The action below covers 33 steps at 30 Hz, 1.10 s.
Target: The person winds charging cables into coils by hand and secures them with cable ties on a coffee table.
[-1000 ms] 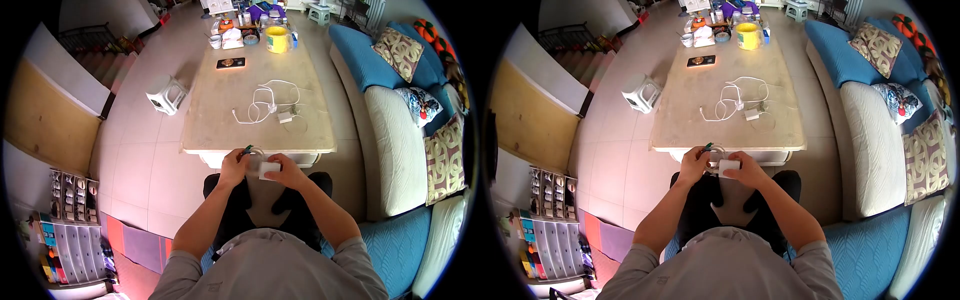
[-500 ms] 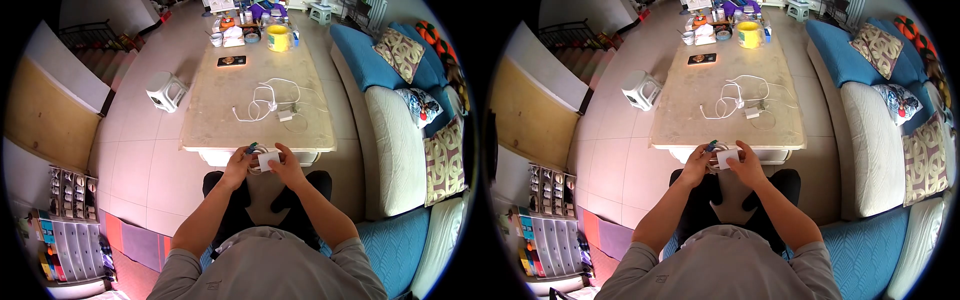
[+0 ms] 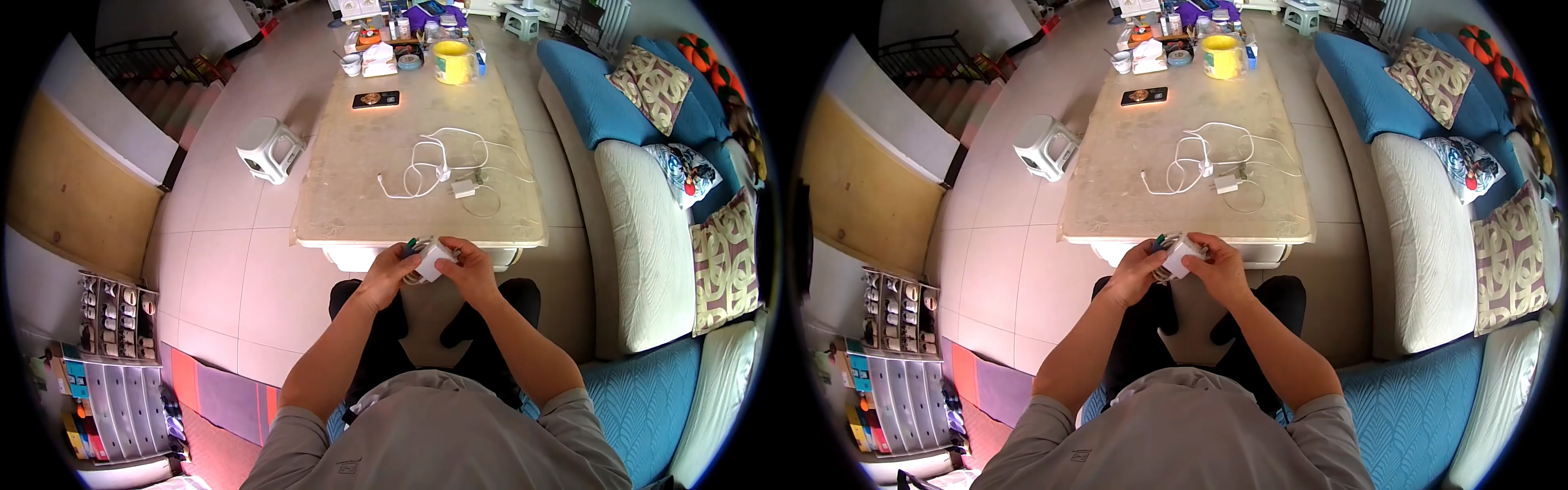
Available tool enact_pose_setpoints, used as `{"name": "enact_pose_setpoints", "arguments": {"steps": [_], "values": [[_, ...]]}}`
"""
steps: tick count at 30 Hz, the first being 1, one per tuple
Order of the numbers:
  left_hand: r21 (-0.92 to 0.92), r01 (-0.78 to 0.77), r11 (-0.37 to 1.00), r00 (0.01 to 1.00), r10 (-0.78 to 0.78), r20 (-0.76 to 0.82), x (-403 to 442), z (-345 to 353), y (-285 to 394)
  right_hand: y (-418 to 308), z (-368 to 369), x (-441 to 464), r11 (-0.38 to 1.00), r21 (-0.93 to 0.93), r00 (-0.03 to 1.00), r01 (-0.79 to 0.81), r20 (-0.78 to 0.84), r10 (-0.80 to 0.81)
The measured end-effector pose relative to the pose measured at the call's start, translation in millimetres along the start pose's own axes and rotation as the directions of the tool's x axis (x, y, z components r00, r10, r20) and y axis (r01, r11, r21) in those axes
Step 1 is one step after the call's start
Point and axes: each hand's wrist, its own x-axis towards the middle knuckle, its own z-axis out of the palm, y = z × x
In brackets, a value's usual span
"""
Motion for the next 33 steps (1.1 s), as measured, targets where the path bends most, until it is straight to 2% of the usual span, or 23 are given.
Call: {"name": "enact_pose_setpoints", "arguments": {"steps": [3, 5, 8, 11, 14, 15, 17, 20, 21, 24, 27, 29, 33], "values": [[0.061, 0.059, 0.996, 0.996, -0.054, -0.070, 0, 2, 10, -9, 6, -5, 1.000, -0.023, 1.000, 0.004, 0.020, -0.003], [0.070, 0.078, 0.994, 0.991, -0.070, -0.115, 3, 4, 10, -16, 8, -6, 0.994, -0.110, 1.000, 0.008, -0.016, -0.010], [-0.059, 0.073, 0.996, 0.991, -0.079, -0.106, 6, 5, 6, -15, 10, -4, 0.987, -0.158, 0.999, -0.014, -0.038, 0.008], [-0.181, -0.065, 0.981, 0.977, 0.025, -0.214, 12, 5, -7, -15, 17, -5, 0.997, -0.072, 0.998, 0.031, -0.058, -0.035], [-0.148, -0.194, 0.970, 0.918, 0.127, -0.375, 18, 13, -14, -13, 22, -3, 0.997, 0.005, 0.995, 0.080, -0.067, -0.079], [-0.085, -0.192, 0.978, 0.913, 0.146, -0.380, 18, 13, -13, -15, 24, -2, 0.996, 0.021, 0.994, 0.090, -0.068, -0.089], [0.042, -0.182, 0.982, 0.906, 0.184, -0.381, 18, 15, -11, -27, 26, -5, 0.993, -0.076, 0.994, 0.094, -0.046, -0.098], [0.207, -0.100, 0.973, 0.956, 0.152, -0.251, 10, 10, 1, -31, 20, -2, 0.949, -0.273, 0.987, 0.155, 0.005, -0.159], [0.206, -0.089, 0.974, 0.958, 0.141, -0.249, 8, 12, 6, -31, 17, 0, 0.921, -0.344, 0.982, 0.184, 0.030, -0.186], [0.182, -0.067, 0.981, 0.962, 0.112, -0.250, 4, 16, 18, -33, 13, 5, 0.901, -0.381, 0.978, 0.208, 0.075, -0.194], [0.075, -0.072, 0.995, 0.963, 0.089, -0.253, 7, 12, 16, -39, 16, 6, 0.871, -0.458, 0.982, 0.178, 0.140, -0.127], [-0.040, -0.087, 0.995, 0.969, 0.075, -0.237, 11, 5, 11, -38, 21, 4, 0.837, -0.520, 0.984, 0.167, 0.138, -0.111], [-0.051, -0.104, 0.993, 0.970, 0.089, -0.228, 10, 5, 8, -47, 35, -2, 0.766, -0.623, 0.987, 0.160, 0.104, -0.122]]}}
